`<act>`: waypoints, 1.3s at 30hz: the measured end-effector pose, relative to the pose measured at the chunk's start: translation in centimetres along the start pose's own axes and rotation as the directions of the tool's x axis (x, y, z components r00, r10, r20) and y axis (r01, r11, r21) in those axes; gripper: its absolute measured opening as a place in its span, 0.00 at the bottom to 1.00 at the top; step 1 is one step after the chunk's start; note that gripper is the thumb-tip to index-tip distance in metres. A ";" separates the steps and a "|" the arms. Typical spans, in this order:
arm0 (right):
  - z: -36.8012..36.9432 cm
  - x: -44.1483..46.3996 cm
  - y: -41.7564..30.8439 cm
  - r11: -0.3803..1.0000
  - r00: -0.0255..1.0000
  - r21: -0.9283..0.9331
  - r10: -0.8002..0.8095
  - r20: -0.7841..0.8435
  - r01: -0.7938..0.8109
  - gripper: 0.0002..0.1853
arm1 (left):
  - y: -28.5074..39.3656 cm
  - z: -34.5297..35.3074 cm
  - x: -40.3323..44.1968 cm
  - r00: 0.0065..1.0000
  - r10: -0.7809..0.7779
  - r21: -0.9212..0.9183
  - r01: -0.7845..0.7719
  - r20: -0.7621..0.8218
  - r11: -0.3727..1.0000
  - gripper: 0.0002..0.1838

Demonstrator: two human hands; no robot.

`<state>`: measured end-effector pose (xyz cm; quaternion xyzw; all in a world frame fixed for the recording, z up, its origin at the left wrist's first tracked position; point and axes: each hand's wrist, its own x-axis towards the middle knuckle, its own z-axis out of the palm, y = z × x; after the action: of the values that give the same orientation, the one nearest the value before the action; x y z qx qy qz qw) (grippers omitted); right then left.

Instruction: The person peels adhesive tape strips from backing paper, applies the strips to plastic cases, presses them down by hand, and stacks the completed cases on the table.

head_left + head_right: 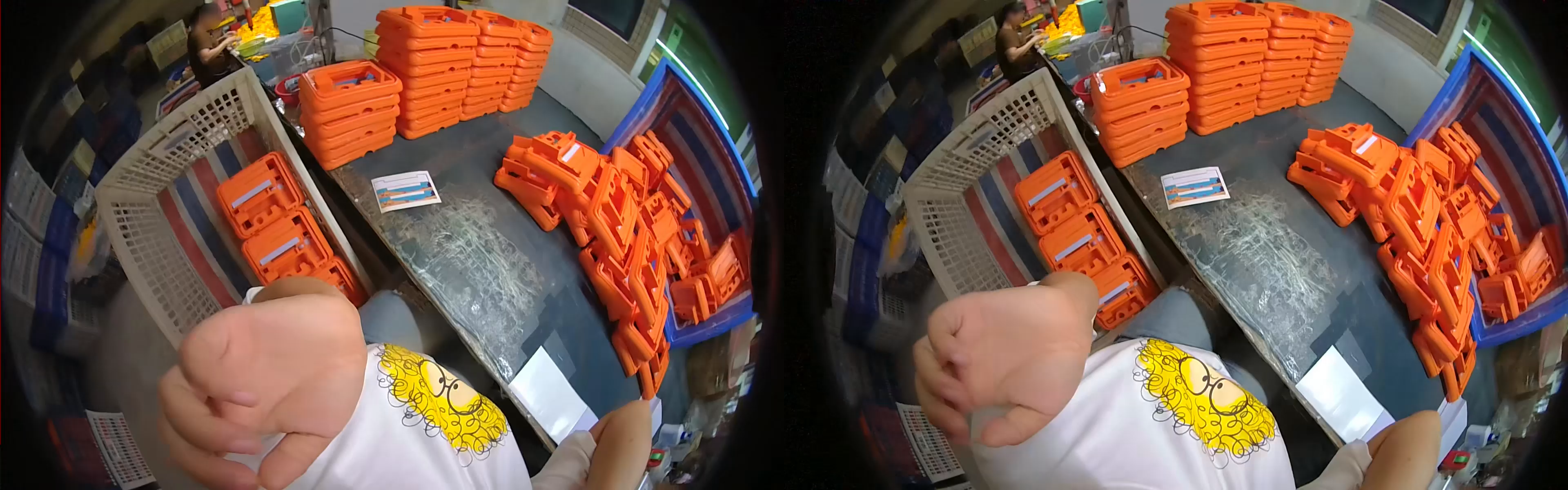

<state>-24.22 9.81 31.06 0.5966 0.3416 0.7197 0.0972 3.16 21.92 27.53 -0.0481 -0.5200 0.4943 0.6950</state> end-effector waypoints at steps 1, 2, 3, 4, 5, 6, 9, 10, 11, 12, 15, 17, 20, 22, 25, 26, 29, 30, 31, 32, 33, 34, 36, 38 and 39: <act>0.2 -0.1 0.2 1.000 1.000 -0.005 0.010 0.005 -0.010 0.18 | 0.0 0.3 -0.3 1.000 -0.008 -0.009 0.008 -0.002 1.000 0.10; 0.4 -0.2 0.4 1.000 1.000 -0.004 0.018 0.015 -0.018 0.18 | 0.1 0.6 -0.7 1.000 -0.015 -0.018 0.015 -0.004 1.000 0.10; 0.5 -0.2 0.6 1.000 1.000 -0.003 0.019 0.016 -0.019 0.18 | 0.1 0.6 -0.9 1.000 -0.003 -0.013 0.003 0.003 1.000 0.10; 0.2 -0.1 0.6 1.000 1.000 0.001 0.022 0.010 -0.022 0.18 | 0.0 0.5 -0.9 1.000 0.000 -0.011 0.000 0.020 1.000 0.10; 0.1 0.0 0.6 1.000 1.000 0.001 0.022 0.010 -0.022 0.18 | -0.1 0.5 -1.0 0.999 0.003 -0.010 -0.003 0.038 1.000 0.11; 0.3 -0.2 0.4 1.000 1.000 -0.008 0.001 0.005 -0.001 0.18 | 0.0 0.5 -1.2 0.999 -0.007 -0.010 0.008 0.054 1.000 0.11; 0.1 -0.1 0.2 1.000 1.000 -0.021 0.002 0.002 -0.002 0.18 | -0.3 0.3 -1.2 0.996 -0.040 -0.031 0.043 0.085 0.999 0.11; -0.2 0.2 0.5 1.000 1.000 -0.015 0.008 0.015 -0.008 0.18 | -0.4 0.5 -1.5 0.996 -0.040 -0.024 0.042 0.076 0.999 0.11; 0.0 0.0 0.1 1.000 1.000 -0.021 -0.002 0.007 0.002 0.18 | -0.3 0.7 -1.7 0.997 -0.040 -0.017 0.041 0.068 0.999 0.11; -0.2 0.0 -0.1 1.000 1.000 -0.020 -0.002 -0.002 0.002 0.18 | -0.3 0.7 -1.6 0.997 -0.036 -0.002 0.036 0.072 0.999 0.11; -0.7 0.0 0.0 1.000 1.000 -0.014 -0.010 -0.018 0.010 0.18 | 0.0 0.8 -1.6 0.995 -0.042 0.010 0.041 0.091 0.999 0.11; -0.8 0.1 -0.4 1.000 1.000 -0.021 -0.012 -0.012 0.012 0.18 | -0.1 1.0 -1.7 0.994 -0.045 -0.005 0.046 0.098 0.999 0.11; -1.2 0.2 -0.6 1.000 0.999 -0.018 -0.016 -0.031 0.015 0.18 | 0.0 1.2 -1.7 0.993 -0.041 0.007 0.041 0.115 0.999 0.11; -1.5 0.9 -1.1 0.999 0.998 -0.029 -0.033 -0.049 0.032 0.18 | 0.1 1.6 -1.8 0.989 -0.060 -0.010 0.062 0.134 0.998 0.12; -2.6 2.4 -3.0 0.992 0.993 -0.094 -0.094 -0.077 0.086 0.18 | 0.2 2.4 -2.2 0.998 -0.052 0.031 0.051 0.034 0.998 0.08; -2.4 3.0 -4.3 0.979 0.984 -0.147 -0.156 -0.085 0.143 0.18 | 0.3 2.1 -2.3 0.998 -0.052 0.035 0.051 0.047 0.998 0.08; -2.3 5.1 -7.1 0.845 0.872 -0.366 -0.466 -0.146 0.390 0.18 | 0.6 1.8 -2.3 0.988 -0.132 0.068 0.126 0.079 0.990 0.07; -2.8 5.4 -7.6 0.815 0.835 -0.406 -0.517 -0.190 0.413 0.18 | 0.1 2.1 -2.2 0.988 -0.152 0.040 0.152 0.006 0.988 0.08; -3.6 5.6 -7.9 0.864 0.829 -0.395 -0.451 -0.331 0.313 0.17 | -0.2 2.4 -1.6 0.984 -0.170 0.031 0.172 -0.060 0.985 0.10; -4.6 6.2 -8.1 0.950 0.862 -0.234 -0.291 -0.416 0.208 0.17 | -0.3 2.3 -0.6 0.975 -0.187 0.035 0.193 -0.118 0.981 0.12; -4.0 7.6 -6.8 0.992 0.907 -0.069 -0.124 -0.402 0.104 0.18 | -0.9 1.5 1.5 0.968 -0.236 -0.075 0.230 -0.085 0.970 0.11; -3.3 8.9 -5.5 0.996 0.925 0.090 0.048 -0.377 -0.015 0.19 | -1.5 1.2 3.9 0.957 -0.285 -0.184 0.272 -0.047 0.944 0.10; -3.0 9.8 -5.0 0.977 0.949 0.149 0.188 -0.254 -0.154 0.19 | -1.2 5.8 6.6 0.911 -0.410 -0.271 0.384 -0.043 0.882 0.11; -3.0 10.2 -5.6 0.971 0.956 0.110 0.232 -0.182 -0.214 0.19 | -0.7 7.6 7.4 0.936 -0.352 -0.264 0.340 0.004 0.902 0.14; -3.1 10.2 -5.8 0.971 0.958 0.091 0.235 -0.164 -0.223 0.19 | -0.2 7.6 7.6 0.962 -0.271 -0.192 0.272 0.033 0.943 0.15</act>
<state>-31.37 18.63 35.45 0.5703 0.3030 0.7626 -0.0383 -2.78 24.03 36.28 -0.0421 -0.5695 0.3407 0.7469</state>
